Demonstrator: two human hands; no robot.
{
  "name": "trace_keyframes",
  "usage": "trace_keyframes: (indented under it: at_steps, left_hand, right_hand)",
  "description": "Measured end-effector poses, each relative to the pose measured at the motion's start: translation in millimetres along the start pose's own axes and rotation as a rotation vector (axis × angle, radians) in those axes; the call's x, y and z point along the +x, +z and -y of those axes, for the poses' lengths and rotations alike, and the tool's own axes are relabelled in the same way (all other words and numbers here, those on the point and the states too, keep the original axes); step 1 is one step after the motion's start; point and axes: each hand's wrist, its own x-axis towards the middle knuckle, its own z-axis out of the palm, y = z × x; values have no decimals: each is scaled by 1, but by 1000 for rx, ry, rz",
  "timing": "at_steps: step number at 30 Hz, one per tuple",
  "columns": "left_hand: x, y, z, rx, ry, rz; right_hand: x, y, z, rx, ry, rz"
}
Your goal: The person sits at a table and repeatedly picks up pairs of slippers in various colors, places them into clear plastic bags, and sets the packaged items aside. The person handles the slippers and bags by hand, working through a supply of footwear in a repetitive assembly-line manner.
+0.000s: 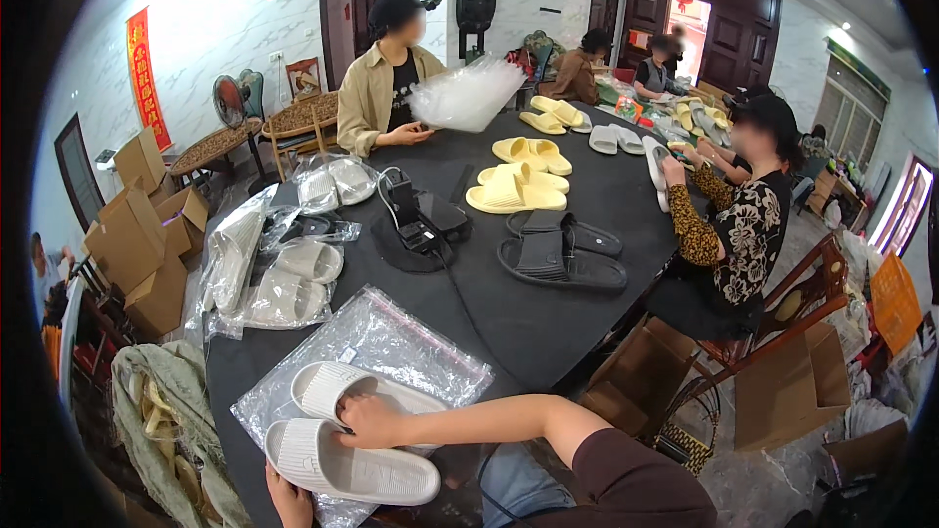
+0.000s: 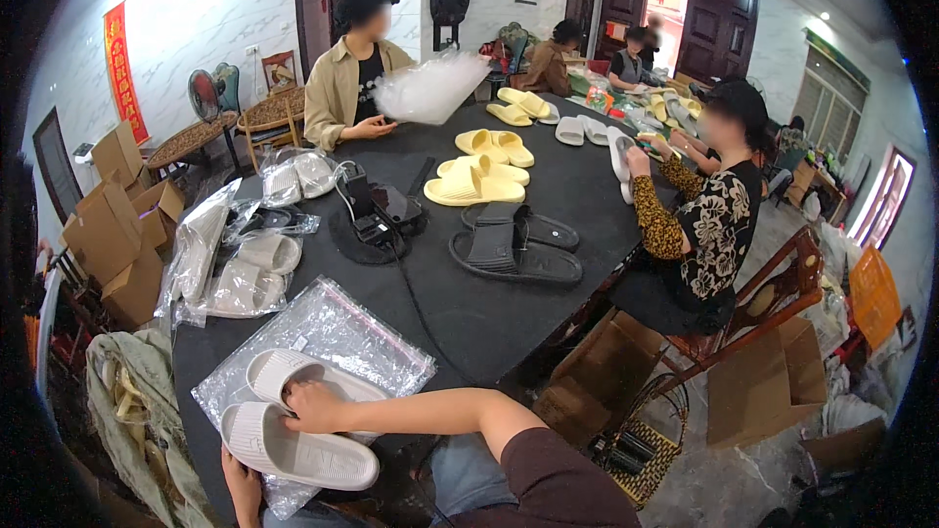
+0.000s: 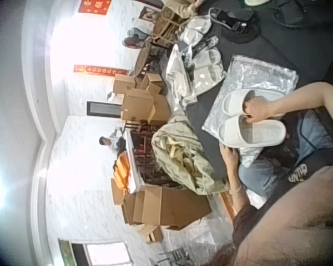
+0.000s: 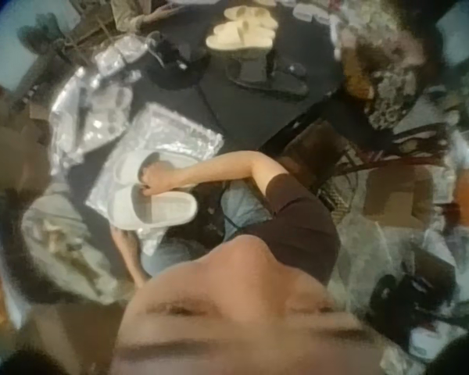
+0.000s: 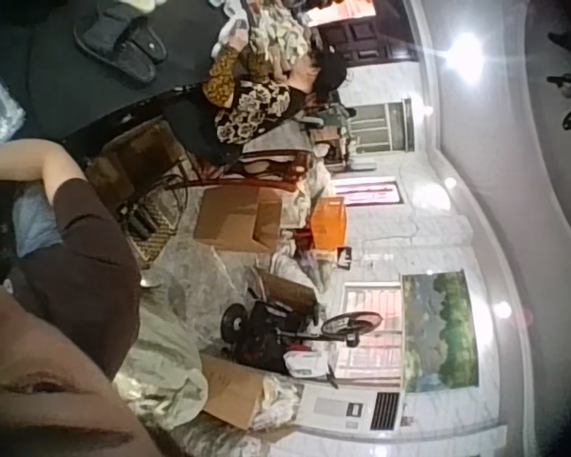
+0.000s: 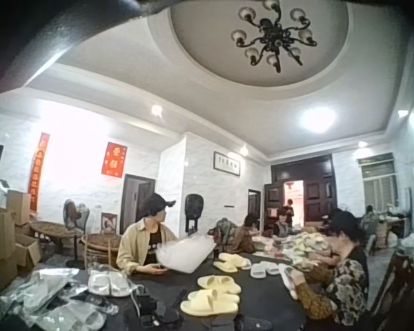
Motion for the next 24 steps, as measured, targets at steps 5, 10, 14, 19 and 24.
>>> trace_keyframes:
  at_steps: [5,10,14,19,24]
  left_hand:
    - [2,-4,-1,19,67,38]
    - [2,-2,-7,-54,-22,20]
    - [1,-1,-5,-69,-38,19]
    - [1,4,25,52,35,8]
    - [2,4,22,7,32,11]
  right_hand:
    - [-1,1,0,-6,2,12]
    - [0,0,0,-16,24,45]
    - [-2,1,0,-1,25,-19]
    - [-2,-3,2,1,12,-14]
    - [-1,-4,2,-25,13,19]
